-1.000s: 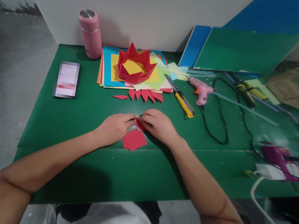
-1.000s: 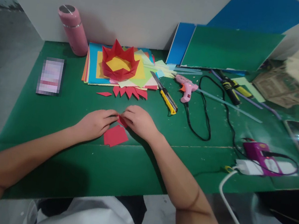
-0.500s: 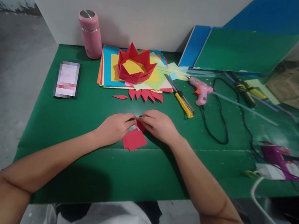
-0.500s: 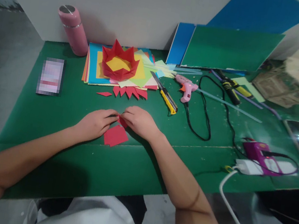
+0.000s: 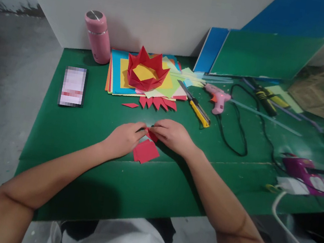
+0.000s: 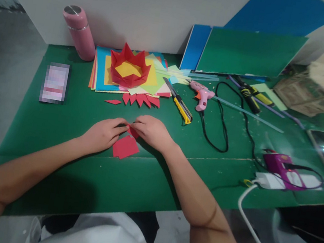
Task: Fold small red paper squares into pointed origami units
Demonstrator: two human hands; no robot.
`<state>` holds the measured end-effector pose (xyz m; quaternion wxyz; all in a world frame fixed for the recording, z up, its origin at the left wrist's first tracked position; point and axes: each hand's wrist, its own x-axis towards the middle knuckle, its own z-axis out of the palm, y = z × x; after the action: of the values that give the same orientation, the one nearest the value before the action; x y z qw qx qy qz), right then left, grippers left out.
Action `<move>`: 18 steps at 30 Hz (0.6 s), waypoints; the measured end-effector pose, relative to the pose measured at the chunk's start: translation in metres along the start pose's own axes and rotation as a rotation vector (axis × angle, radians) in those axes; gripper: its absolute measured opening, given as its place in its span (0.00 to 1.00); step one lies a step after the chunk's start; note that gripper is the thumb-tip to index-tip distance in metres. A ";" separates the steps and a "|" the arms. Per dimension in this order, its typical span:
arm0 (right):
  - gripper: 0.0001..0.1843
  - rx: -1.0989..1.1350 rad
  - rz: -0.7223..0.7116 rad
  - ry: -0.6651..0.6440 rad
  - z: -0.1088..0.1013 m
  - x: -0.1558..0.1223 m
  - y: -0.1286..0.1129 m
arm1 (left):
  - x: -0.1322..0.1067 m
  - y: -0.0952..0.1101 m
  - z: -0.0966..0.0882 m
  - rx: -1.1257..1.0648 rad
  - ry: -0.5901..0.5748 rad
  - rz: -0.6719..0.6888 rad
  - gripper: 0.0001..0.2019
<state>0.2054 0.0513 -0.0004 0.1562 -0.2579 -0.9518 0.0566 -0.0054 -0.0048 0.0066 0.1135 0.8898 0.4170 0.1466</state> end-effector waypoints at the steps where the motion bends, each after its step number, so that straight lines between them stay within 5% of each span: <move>1: 0.16 -0.001 -0.004 0.006 0.000 0.000 0.000 | 0.000 0.000 0.000 0.004 -0.004 0.000 0.16; 18: 0.15 -0.067 -0.110 0.044 0.000 0.001 0.004 | 0.000 -0.002 0.001 0.047 -0.024 0.032 0.16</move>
<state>0.2067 0.0552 -0.0008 0.1713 -0.2114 -0.9622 0.0101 -0.0064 -0.0040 0.0055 0.0953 0.9005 0.4047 0.1278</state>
